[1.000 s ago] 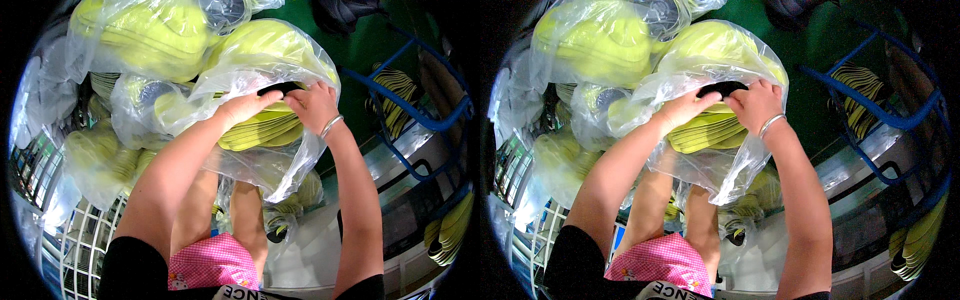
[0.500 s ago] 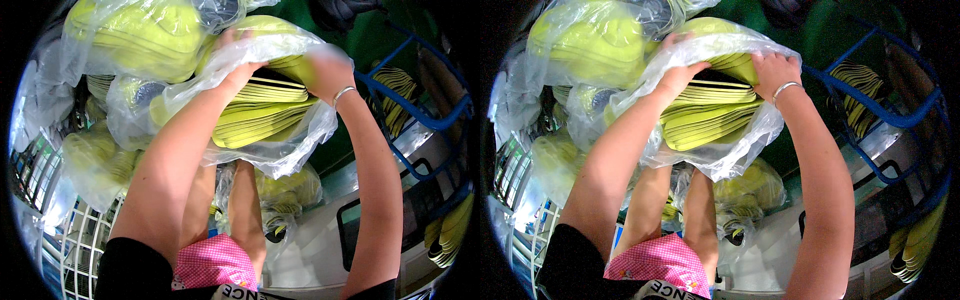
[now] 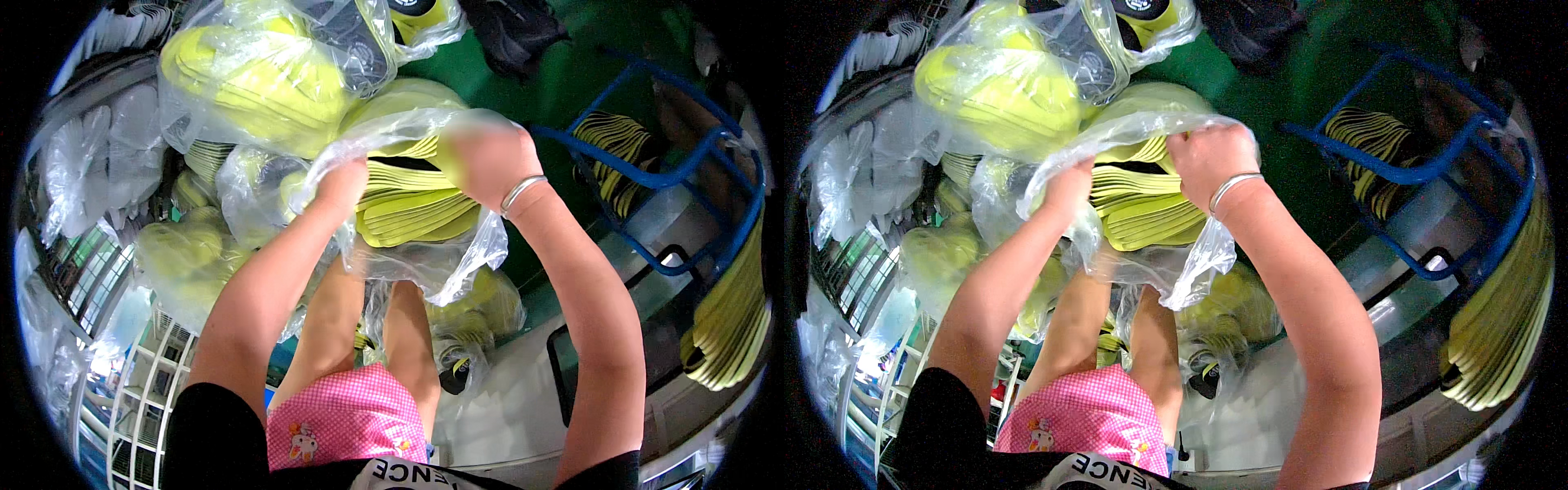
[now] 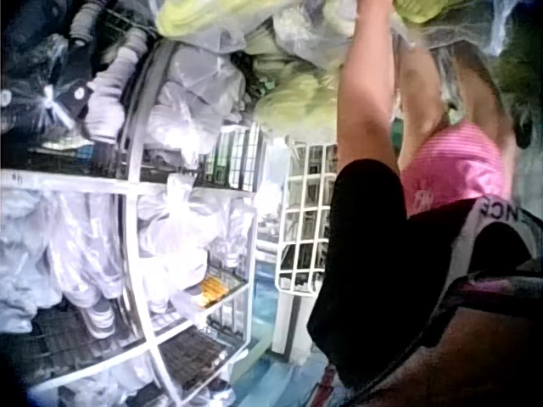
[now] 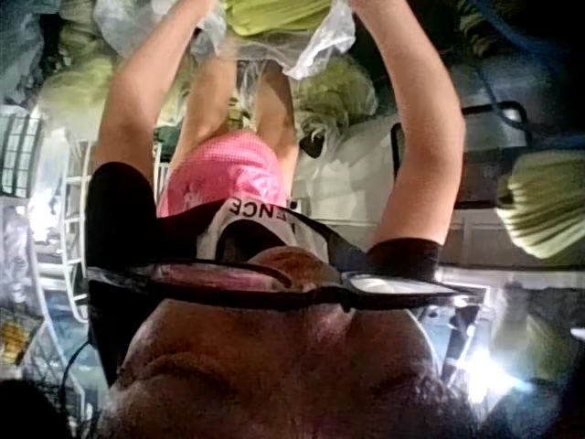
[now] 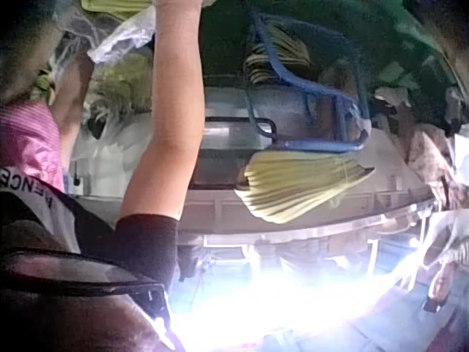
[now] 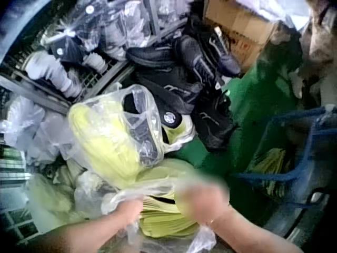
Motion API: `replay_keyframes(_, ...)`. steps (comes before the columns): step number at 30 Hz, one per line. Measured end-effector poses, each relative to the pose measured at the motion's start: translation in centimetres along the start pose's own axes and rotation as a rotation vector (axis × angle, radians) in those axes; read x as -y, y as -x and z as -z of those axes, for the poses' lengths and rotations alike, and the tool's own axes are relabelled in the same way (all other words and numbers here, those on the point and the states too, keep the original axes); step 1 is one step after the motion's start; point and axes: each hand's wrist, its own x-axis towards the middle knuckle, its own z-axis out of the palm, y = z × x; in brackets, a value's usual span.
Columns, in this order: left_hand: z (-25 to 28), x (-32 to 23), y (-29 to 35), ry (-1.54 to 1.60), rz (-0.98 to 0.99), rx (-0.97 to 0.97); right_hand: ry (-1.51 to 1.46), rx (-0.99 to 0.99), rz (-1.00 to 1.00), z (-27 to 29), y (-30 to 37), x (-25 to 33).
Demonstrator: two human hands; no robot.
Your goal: The person inserts foam insoles into black athletic shoes by hand, selecting insoles from a bag and sliding them into the shoes on an assembly line.
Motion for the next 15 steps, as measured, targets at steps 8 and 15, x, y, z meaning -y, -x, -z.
replay_keyframes(8, 5.9, 2.4, -1.3, 0.116, -0.042, 0.084, -0.125, 0.210, -0.160, 8.8, 4.4, 1.3)
replay_keyframes(15, 0.4, 5.2, 0.3, 0.351, -0.065, 0.008, -0.960, 0.072, -0.544, 10.1, 13.4, 1.1)
